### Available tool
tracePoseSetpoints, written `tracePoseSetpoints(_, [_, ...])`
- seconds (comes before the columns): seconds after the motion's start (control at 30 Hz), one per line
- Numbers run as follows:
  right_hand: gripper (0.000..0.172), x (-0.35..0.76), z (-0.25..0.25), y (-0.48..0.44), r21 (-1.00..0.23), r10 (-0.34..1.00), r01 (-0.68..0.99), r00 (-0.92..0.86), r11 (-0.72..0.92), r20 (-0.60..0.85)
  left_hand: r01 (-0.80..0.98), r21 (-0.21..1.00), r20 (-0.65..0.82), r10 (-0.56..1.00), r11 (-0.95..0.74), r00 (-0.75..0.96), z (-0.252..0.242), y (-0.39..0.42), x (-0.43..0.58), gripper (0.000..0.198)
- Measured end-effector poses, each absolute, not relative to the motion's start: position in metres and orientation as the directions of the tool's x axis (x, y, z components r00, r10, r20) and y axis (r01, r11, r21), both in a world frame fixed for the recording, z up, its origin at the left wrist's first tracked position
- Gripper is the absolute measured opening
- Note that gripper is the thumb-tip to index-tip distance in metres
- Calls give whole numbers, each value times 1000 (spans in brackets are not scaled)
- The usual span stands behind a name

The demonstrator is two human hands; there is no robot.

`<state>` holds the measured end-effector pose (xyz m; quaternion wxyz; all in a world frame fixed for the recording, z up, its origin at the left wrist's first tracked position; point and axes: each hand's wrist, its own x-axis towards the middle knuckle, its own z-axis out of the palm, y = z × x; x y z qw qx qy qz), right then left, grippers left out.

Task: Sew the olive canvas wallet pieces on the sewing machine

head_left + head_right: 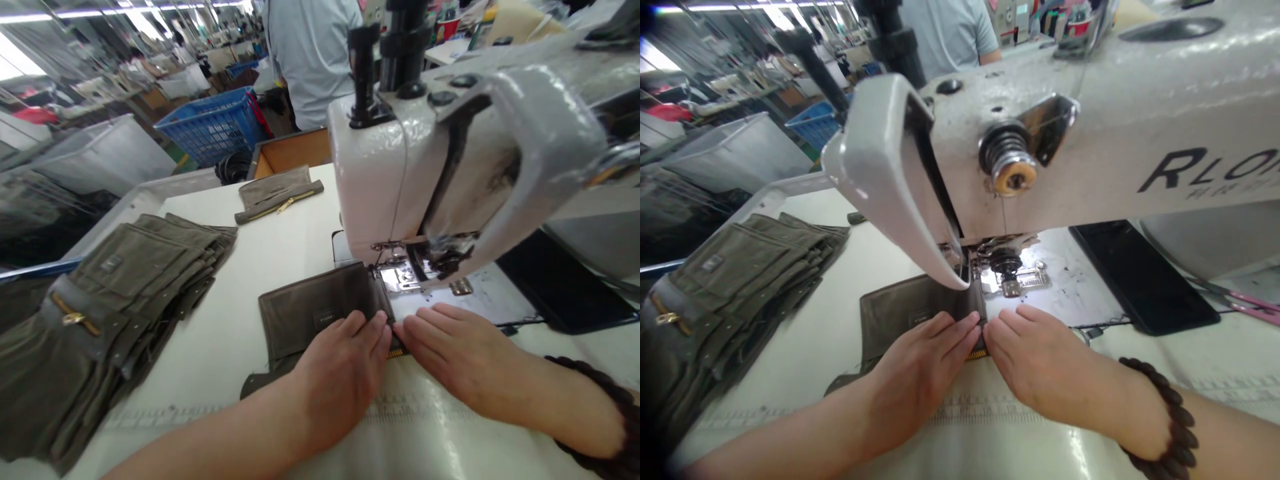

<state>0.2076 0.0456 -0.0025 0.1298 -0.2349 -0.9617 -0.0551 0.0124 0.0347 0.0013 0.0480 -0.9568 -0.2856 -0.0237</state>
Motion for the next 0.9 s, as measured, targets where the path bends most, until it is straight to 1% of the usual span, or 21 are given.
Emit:
tracePoseSetpoints(0.13, [26,203,-7,56,48,483,515,-828,856,284,520,-107,122,508,-847,853,-2,50,10,30])
tracePoseSetpoints(0.3, [27,199,-8,64,122,524,589,-781,799,341,524,-129,113,513,-842,851,-6,66,10,28])
tracePoseSetpoints(0.43, [30,199,-7,64,115,575,654,-724,748,381,539,-84,93,532,-838,841,-6,77,9,28])
tracePoseSetpoints(0.6, [29,198,-5,66,122,609,697,-687,707,398,564,-12,62,562,-826,825,-5,87,9,25])
tracePoseSetpoints(0.8, [32,198,-3,68,104,626,713,-668,693,404,564,5,57,563,-826,824,-2,93,9,23])
tracePoseSetpoints(0.9, [31,198,-5,68,106,635,727,-652,678,415,573,34,49,574,-819,817,-2,95,9,24])
